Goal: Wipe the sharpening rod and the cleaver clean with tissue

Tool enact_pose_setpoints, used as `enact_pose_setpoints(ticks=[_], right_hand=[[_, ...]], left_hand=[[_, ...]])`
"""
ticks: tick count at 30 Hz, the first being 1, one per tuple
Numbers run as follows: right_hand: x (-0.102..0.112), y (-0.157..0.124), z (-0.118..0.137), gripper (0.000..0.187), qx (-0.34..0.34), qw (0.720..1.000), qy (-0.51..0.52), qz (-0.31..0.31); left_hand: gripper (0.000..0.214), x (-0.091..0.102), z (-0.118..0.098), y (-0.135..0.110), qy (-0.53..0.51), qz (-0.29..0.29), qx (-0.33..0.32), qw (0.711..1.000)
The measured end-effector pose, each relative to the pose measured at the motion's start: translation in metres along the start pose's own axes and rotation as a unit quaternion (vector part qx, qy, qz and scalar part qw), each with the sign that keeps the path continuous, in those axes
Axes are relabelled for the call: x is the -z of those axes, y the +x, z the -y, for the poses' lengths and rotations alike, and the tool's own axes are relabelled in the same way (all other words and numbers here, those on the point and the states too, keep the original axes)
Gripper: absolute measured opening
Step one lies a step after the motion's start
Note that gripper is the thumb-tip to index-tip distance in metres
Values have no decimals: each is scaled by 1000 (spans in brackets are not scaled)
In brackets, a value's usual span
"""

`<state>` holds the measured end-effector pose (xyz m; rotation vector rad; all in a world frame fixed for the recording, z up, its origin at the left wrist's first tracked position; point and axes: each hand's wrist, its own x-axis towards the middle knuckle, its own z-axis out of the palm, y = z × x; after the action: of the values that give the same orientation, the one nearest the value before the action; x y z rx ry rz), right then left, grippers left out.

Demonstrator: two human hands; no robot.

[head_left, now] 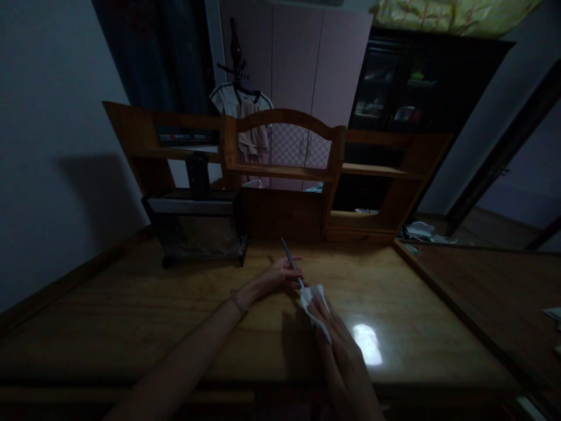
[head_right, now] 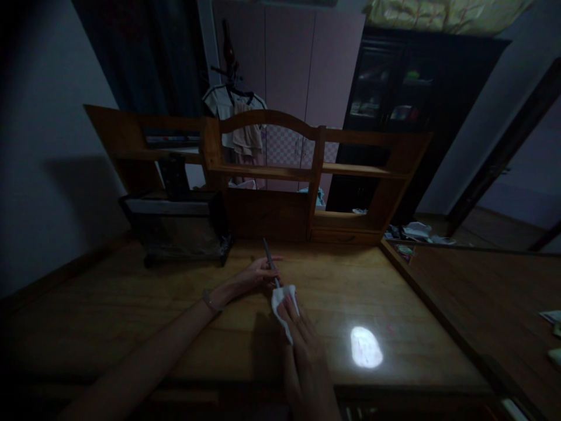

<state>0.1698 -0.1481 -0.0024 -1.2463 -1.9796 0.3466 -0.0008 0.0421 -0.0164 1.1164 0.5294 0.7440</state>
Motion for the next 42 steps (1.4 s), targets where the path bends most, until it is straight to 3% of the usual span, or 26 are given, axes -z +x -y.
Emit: enact_pose_setpoints(ticks=[6,13,21,26,33,42], right_hand=[[-15,4,0,52,-22,1000,2,19],[-7,-9,-6,50,-17,999,-31,21],[6,-16,-3,50,59,994,-90,-5],[2,-27,-18,46,105,989,-92,-42],[-7,-32,-12,45,50,973,-132,-183],[3,-30,-16,48,-72,977,-54,-192]], left_hand=[[68,-1,-2,-1,-2,-4,-2,1000],[71,-3,-3,-2,-11,6,-4,1000],[73,3,-4,-2,-15,21,11,1000],[72,2,-6,-2,-17,-1,-33,999],[72,3,-4,1,-42,-27,-29,998],[70,0,-9,-3,-39,-28,-13,999]])
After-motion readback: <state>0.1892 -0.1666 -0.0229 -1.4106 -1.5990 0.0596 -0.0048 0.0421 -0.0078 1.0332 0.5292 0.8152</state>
